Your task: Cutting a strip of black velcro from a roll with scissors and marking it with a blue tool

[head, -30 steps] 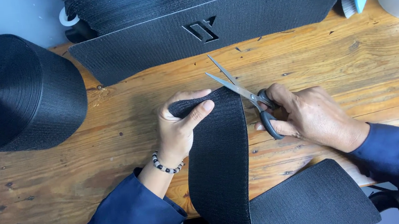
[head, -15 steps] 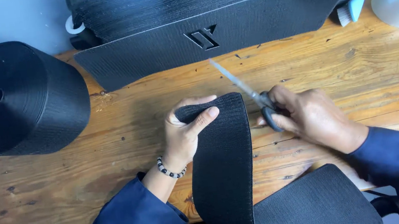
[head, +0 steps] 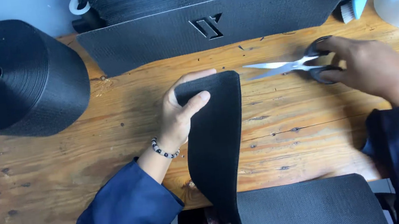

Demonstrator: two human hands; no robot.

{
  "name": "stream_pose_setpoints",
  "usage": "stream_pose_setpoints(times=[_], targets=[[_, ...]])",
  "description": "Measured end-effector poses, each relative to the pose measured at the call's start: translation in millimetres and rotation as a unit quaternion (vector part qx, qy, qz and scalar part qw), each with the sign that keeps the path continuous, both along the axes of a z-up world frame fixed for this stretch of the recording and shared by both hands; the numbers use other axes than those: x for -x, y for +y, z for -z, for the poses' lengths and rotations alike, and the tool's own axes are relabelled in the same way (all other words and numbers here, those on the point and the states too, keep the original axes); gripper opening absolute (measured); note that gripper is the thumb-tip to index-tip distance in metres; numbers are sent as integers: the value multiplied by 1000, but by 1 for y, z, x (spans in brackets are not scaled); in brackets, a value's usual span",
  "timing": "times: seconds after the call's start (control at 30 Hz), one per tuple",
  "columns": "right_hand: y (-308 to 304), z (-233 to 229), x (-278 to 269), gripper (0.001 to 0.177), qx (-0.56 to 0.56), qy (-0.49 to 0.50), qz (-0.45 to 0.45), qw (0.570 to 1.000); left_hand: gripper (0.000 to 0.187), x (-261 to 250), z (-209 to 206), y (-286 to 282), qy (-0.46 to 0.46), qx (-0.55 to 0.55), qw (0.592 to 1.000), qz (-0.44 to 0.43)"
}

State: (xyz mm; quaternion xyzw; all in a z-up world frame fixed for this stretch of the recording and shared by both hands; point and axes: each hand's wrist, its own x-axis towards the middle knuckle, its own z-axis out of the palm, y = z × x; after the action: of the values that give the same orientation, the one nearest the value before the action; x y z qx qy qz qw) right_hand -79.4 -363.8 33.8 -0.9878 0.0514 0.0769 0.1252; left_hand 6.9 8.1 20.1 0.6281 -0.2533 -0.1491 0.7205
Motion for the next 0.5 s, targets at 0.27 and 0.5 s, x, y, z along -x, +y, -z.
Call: stream_pose_setpoints(times=[0.27,0.5], targets=[[-65,25,30,67,30,-68,-1,997,38,-5,8,-4,-6,20,999,-47],[-82,33,42,38,220,-63,143,963,26,-8,20,-1,85,103,989,-59]])
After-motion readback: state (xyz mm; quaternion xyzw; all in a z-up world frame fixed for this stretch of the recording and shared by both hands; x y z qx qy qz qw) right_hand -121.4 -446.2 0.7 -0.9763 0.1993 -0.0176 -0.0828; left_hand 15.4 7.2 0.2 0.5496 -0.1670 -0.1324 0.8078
